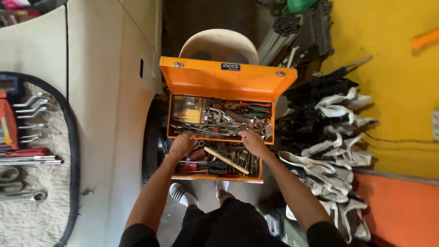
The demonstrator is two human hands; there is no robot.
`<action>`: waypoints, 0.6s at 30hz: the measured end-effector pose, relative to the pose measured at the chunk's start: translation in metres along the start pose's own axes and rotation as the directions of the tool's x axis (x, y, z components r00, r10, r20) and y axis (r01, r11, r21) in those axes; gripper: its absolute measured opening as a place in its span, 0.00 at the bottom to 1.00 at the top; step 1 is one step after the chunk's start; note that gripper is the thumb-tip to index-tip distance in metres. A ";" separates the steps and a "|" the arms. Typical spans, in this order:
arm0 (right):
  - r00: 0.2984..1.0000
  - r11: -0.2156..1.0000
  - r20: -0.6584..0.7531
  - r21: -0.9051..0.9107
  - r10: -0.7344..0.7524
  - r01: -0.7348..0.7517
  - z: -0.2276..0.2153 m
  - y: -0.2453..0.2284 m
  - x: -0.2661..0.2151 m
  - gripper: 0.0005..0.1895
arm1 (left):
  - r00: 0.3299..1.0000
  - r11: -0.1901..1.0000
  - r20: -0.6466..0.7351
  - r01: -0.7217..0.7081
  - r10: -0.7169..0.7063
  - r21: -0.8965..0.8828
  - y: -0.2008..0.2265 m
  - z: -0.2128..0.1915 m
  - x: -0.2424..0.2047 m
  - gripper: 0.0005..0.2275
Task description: The person opens an orange toolbox and repeatedly removes tools and parts, placing them on a mat on the car hood. The person handles wrenches, sockets, a caliper, and other hardware, arranging them on the mat throughout the clip.
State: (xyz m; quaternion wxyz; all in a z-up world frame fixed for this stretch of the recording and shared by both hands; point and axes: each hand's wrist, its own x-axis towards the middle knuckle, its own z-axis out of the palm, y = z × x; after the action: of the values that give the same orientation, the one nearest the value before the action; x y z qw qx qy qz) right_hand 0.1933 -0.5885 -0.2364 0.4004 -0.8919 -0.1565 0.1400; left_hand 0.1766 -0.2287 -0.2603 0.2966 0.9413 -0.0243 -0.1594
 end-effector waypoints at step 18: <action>0.896 0.899 0.085 0.023 0.435 -0.438 0.083 0.087 0.052 0.17 | 0.897 0.858 0.163 0.320 -0.411 0.401 0.036 0.040 0.054 0.31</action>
State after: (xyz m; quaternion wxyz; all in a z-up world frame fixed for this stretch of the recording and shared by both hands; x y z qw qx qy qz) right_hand 0.2238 -0.5671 -0.3619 0.3710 -0.8896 0.0349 0.2642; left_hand 0.2168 -0.2879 -0.2860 0.0759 0.9401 0.0910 -0.3197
